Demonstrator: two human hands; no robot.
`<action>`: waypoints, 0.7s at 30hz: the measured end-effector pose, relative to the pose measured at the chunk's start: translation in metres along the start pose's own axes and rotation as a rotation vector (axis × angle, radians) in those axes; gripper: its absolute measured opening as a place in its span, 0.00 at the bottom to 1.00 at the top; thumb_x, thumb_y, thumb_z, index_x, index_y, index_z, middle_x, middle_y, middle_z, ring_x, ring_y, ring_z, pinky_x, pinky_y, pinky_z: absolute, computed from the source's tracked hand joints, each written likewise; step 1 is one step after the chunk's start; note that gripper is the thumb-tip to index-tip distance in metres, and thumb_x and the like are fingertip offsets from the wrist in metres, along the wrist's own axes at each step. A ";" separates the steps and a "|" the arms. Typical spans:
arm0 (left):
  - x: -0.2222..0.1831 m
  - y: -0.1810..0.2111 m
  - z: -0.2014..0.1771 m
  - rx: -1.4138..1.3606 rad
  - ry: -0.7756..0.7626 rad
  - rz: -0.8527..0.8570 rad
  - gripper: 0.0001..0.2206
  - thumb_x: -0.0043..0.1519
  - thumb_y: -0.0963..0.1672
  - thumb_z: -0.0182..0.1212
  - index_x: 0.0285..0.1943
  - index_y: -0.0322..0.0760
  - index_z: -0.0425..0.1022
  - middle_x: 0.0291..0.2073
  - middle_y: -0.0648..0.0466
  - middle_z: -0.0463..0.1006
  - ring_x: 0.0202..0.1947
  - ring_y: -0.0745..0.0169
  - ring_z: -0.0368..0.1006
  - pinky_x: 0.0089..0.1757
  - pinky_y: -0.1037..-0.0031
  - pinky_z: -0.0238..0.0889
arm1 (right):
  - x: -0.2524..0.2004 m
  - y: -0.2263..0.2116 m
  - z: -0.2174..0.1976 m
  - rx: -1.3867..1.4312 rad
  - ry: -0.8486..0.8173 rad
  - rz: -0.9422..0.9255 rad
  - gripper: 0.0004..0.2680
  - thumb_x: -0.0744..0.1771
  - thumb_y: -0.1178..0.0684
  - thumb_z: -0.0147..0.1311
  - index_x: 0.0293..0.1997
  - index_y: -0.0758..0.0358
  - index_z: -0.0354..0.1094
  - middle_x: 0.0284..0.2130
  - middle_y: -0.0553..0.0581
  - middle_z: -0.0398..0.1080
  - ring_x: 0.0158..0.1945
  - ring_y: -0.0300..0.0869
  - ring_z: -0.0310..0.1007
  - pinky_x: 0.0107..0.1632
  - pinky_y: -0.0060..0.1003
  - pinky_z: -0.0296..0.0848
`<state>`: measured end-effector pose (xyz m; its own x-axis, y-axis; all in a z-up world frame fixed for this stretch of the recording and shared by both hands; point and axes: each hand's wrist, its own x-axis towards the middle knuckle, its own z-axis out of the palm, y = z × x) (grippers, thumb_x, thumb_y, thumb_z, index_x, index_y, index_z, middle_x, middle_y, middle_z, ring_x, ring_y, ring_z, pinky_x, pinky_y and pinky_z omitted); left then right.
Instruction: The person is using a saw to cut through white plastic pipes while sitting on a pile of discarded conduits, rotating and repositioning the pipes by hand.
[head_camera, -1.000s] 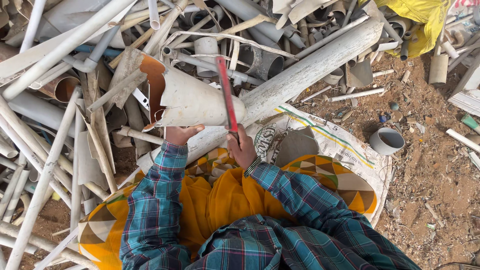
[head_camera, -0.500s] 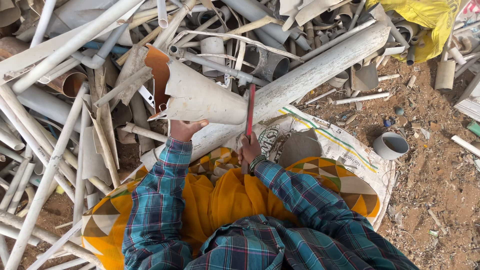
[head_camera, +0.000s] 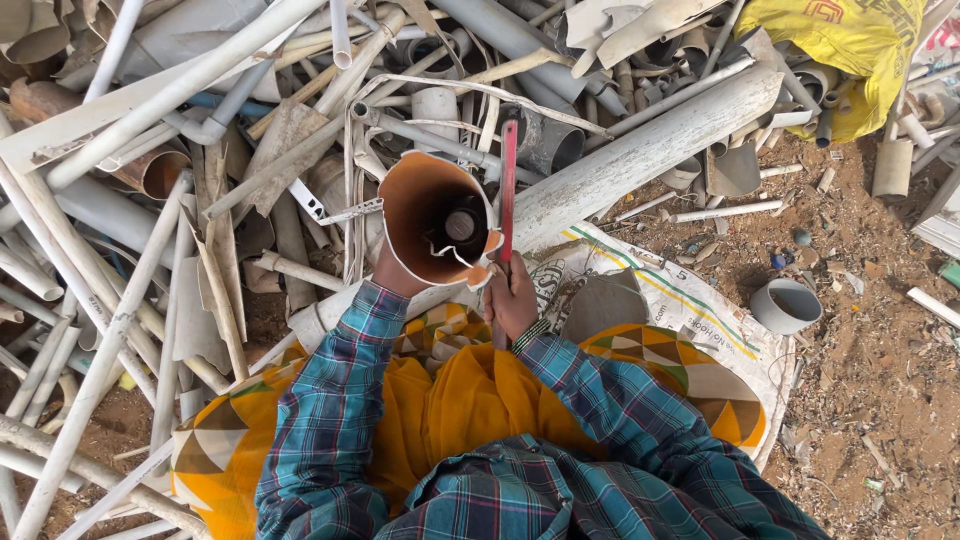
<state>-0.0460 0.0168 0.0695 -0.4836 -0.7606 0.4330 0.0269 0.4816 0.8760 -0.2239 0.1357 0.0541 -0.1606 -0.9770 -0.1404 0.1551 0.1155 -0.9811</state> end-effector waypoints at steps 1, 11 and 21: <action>-0.003 0.000 0.004 -0.109 0.013 -0.024 0.44 0.51 0.47 0.81 0.75 0.33 0.57 0.66 0.48 0.70 0.67 0.55 0.70 0.65 0.67 0.65 | -0.001 0.001 -0.001 0.028 -0.023 -0.106 0.11 0.73 0.52 0.43 0.61 0.65 0.60 0.19 0.50 0.61 0.17 0.32 0.58 0.21 0.30 0.63; -0.023 -0.029 0.009 0.028 0.384 -0.157 0.33 0.46 0.43 0.83 0.61 0.29 0.72 0.51 0.48 0.80 0.51 0.60 0.78 0.52 0.70 0.72 | 0.002 0.021 0.006 -0.200 -0.026 0.206 0.09 0.72 0.51 0.44 0.53 0.66 0.59 0.15 0.53 0.63 0.12 0.37 0.61 0.16 0.35 0.64; -0.019 -0.049 0.058 -0.488 0.697 -0.219 0.35 0.48 0.38 0.78 0.65 0.25 0.64 0.55 0.44 0.77 0.54 0.57 0.76 0.55 0.66 0.72 | 0.014 0.022 -0.008 -0.156 0.151 0.168 0.07 0.71 0.52 0.43 0.50 0.62 0.55 0.15 0.52 0.62 0.11 0.37 0.60 0.14 0.36 0.61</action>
<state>-0.0885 0.0328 0.0066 0.1180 -0.9836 0.1361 0.4438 0.1749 0.8789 -0.2304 0.1263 0.0293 -0.2909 -0.9053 -0.3097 0.0418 0.3113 -0.9494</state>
